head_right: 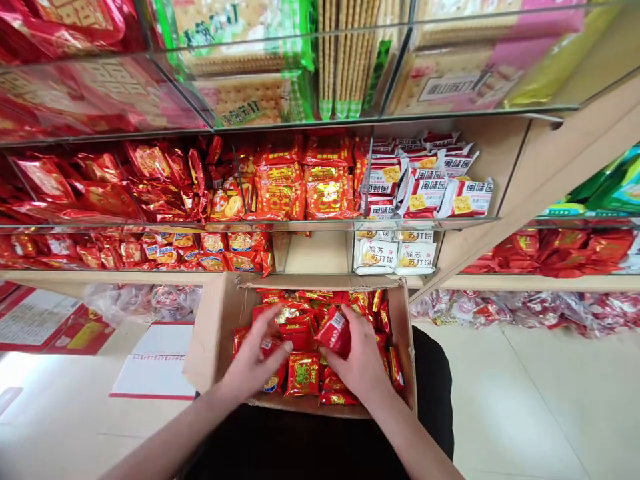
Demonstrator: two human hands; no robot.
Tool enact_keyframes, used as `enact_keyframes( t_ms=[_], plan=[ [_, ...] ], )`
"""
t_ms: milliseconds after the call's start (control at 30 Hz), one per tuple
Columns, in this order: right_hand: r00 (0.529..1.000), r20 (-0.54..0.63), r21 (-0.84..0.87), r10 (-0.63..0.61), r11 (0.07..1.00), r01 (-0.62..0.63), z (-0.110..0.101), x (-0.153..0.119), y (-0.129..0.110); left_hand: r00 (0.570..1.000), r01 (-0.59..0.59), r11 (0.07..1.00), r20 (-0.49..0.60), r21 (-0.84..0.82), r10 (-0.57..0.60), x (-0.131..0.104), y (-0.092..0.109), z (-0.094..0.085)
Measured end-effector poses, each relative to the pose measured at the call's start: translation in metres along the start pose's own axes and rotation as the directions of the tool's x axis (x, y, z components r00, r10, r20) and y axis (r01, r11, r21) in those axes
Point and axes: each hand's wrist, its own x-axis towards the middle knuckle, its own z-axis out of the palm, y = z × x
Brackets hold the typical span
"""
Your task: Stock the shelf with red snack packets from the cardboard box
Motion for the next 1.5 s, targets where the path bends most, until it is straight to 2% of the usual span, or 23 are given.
enact_keyframes(
  t_ms=[33,100,167,233,300,367,467,533,600,700,800,833,900,967,1067,1133,1200,1300,1367,1400,1433,1467,1500],
  plan=[
    [1.000,-0.007,0.072,0.004,0.997,-0.004,0.002,-0.002,-0.008,0.985,0.125,0.969,0.147,-0.211,-0.095,-0.009,0.007,0.013],
    [1.000,0.024,0.213,0.015,0.977,-0.020,0.008,-0.006,-0.020,0.909,0.376,0.799,0.354,-0.469,-0.219,-0.020,0.016,0.031],
    [0.995,0.091,0.376,0.043,0.924,-0.074,0.013,-0.009,-0.027,0.848,0.518,0.638,0.440,-0.570,-0.296,-0.022,0.019,0.038],
    [0.985,0.135,0.524,0.111,0.835,-0.166,0.016,-0.010,-0.026,0.829,0.554,0.592,0.453,-0.585,-0.328,-0.021,0.018,0.035],
    [0.966,0.203,0.610,0.161,0.750,-0.253,0.015,-0.009,-0.022,0.839,0.535,0.633,0.442,-0.560,-0.317,-0.018,0.015,0.029],
    [0.957,0.243,0.650,0.162,0.705,-0.284,0.012,-0.009,-0.017,0.874,0.477,0.692,0.371,-0.541,-0.313,-0.016,0.013,0.022],
    [0.972,0.199,0.716,0.121,0.659,-0.229,0.005,-0.011,-0.015,0.946,0.323,0.756,0.178,-0.569,-0.270,-0.013,0.010,0.015],
    [0.978,0.158,0.771,0.136,0.602,-0.208,0.002,-0.014,-0.017,0.970,0.231,0.778,0.079,-0.584,-0.229,-0.012,0.010,0.012],
    [0.968,0.154,0.833,0.201,0.500,-0.236,0.003,-0.017,-0.021,0.982,0.167,0.809,0.020,-0.563,-0.189,-0.012,0.010,0.010],
    [0.907,0.292,0.871,0.302,0.309,-0.383,0.009,-0.019,-0.028,0.996,0.062,0.898,-0.031,-0.435,-0.084,-0.014,0.011,0.010],
    [0.821,0.458,0.807,0.342,0.227,-0.545,0.016,-0.018,-0.032,1.000,0.027,0.960,-0.005,-0.279,-0.030,-0.019,0.013,0.012],
    [0.813,0.459,0.799,0.359,0.233,-0.554,0.017,-0.018,-0.033,0.998,0.057,0.961,0.021,-0.272,-0.053,-0.020,0.013,0.013],
    [0.835,0.401,0.809,0.377,0.281,-0.516,0.018,-0.016,-0.031,0.987,0.162,0.915,0.077,-0.369,-0.144,-0.023,0.013,0.014],
    [0.870,0.343,0.806,0.355,0.364,-0.467,0.018,-0.016,-0.027,0.955,0.296,0.795,0.136,-0.529,-0.265,-0.024,0.011,0.015],
    [0.890,0.366,0.766,0.272,0.455,-0.454,0.020,-0.019,-0.020,0.886,0.440,0.620,0.202,-0.649,-0.418,-0.023,0.007,0.018],
    [0.885,0.407,0.749,0.224,0.473,-0.464,0.022,-0.022,-0.017,0.849,0.495,0.580,0.220,-0.647,-0.480,-0.022,0.006,0.020],
    [0.876,0.442,0.730,0.192,0.491,-0.475,0.024,-0.023,-0.016,0.840,0.514,0.587,0.228,-0.625,-0.493,-0.022,0.005,0.021],
    [0.879,0.443,0.688,0.179,0.561,-0.461,0.017,-0.015,-0.019,0.893,0.438,0.697,0.183,-0.568,-0.411,-0.018,0.004,0.014],
    [0.897,0.393,0.659,0.203,0.618,-0.429,0.006,0.001,-0.022,0.952,0.278,0.849,0.009,-0.449,-0.307,-0.010,-0.001,-0.001],
    [0.910,0.352,0.657,0.219,0.635,-0.406,0.000,0.012,-0.024,0.966,0.183,0.927,-0.114,-0.327,-0.231,-0.005,-0.006,-0.011],
    [0.923,0.301,0.667,0.238,0.639,-0.382,-0.006,0.026,-0.025,0.961,0.099,0.983,-0.242,-0.153,-0.134,0.002,-0.013,-0.023],
    [0.935,0.248,0.687,0.253,0.634,-0.355,-0.011,0.041,-0.027,0.944,0.032,0.997,-0.328,0.066,-0.009,0.009,-0.022,-0.035],
    [0.943,0.203,0.712,0.264,0.621,-0.327,-0.014,0.058,-0.028,0.926,0.023,0.965,-0.370,0.263,0.079,0.017,-0.032,-0.047]
  ],
)
